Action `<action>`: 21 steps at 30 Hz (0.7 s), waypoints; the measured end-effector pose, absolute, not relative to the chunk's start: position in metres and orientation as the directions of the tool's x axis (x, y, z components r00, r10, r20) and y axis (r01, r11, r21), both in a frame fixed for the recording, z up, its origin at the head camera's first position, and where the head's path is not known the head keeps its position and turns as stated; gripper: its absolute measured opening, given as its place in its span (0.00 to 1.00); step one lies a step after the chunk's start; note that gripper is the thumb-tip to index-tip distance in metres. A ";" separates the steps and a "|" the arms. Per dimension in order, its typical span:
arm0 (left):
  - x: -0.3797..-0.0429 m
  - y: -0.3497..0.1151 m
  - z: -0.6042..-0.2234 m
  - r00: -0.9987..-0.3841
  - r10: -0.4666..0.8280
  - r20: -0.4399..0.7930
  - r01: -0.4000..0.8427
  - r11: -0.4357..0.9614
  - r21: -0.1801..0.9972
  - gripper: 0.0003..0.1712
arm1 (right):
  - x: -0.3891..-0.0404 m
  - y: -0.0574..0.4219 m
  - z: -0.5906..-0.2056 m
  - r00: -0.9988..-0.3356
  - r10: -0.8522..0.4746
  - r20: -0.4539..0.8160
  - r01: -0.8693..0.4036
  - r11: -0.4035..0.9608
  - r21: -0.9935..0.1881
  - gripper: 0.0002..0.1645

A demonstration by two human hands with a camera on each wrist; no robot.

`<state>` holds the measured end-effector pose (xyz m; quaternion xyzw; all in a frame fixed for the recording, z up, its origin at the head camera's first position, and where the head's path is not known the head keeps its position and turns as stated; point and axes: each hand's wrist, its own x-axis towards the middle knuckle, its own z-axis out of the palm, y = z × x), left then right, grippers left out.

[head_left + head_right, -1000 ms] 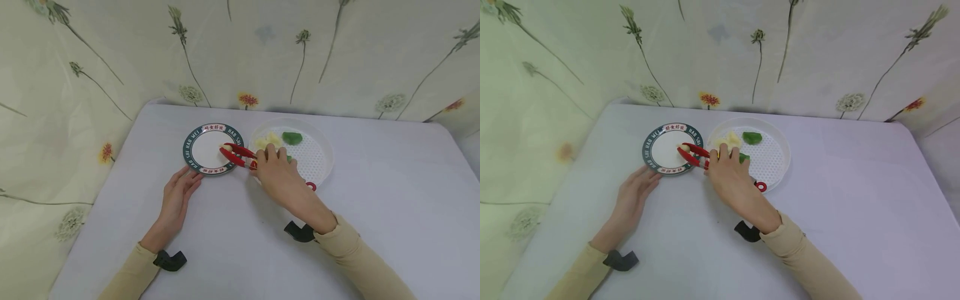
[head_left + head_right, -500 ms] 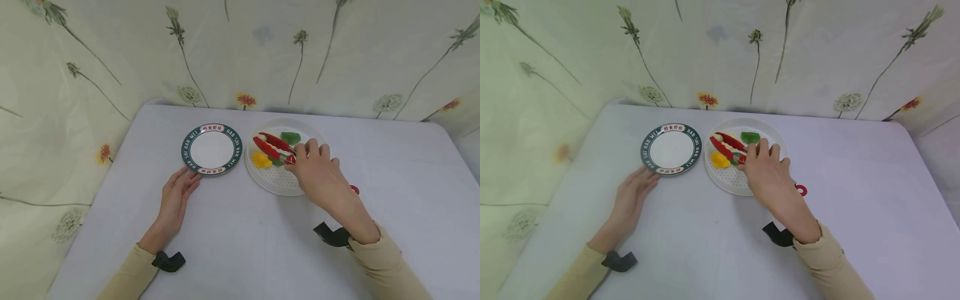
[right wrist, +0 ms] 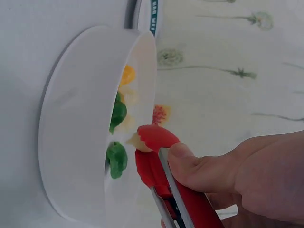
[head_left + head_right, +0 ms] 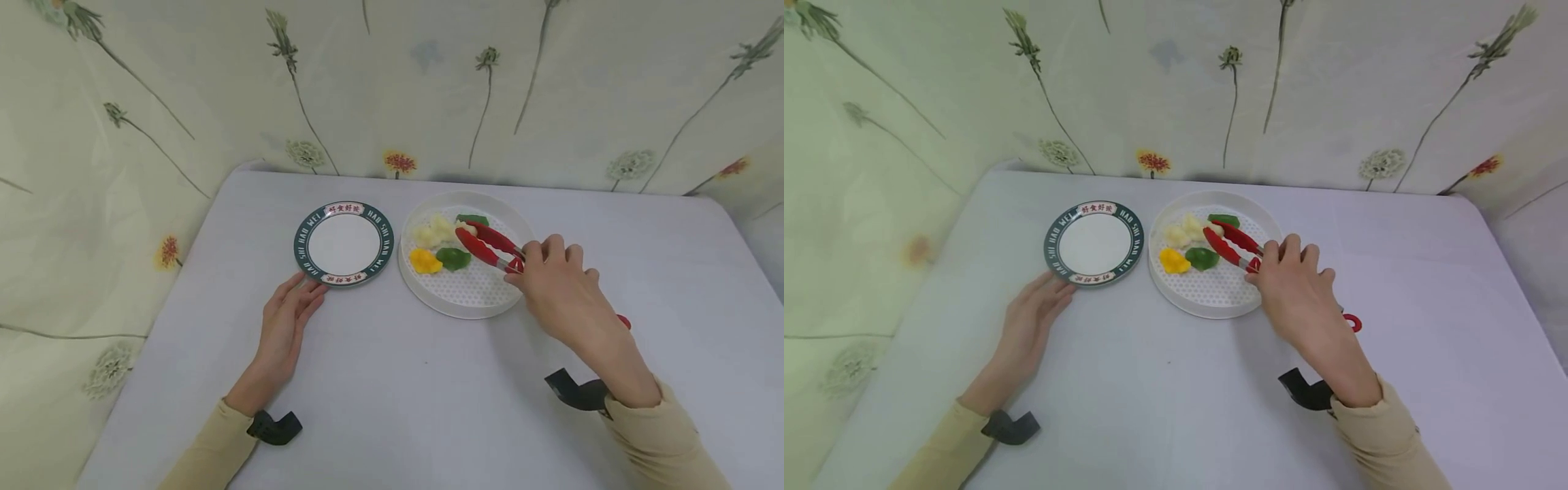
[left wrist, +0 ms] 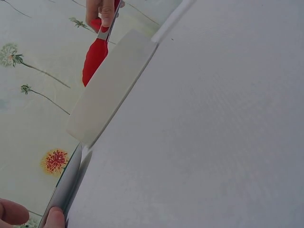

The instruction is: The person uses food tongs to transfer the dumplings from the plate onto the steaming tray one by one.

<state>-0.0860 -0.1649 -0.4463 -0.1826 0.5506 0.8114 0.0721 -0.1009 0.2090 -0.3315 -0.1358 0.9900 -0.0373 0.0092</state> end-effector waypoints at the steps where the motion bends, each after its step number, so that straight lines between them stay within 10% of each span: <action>1: -0.086 -0.165 -0.446 -0.922 -0.087 -0.377 -0.319 -0.381 0.868 0.31 | -0.100 0.211 -0.332 -0.964 -0.266 -0.006 -0.265 0.962 -0.072 0.29; 21: -0.086 -0.165 -0.447 -0.921 -0.089 -0.379 -0.318 -0.390 0.864 0.30 | -0.095 0.223 -0.352 -0.973 -0.212 0.087 -0.206 0.976 0.072 0.38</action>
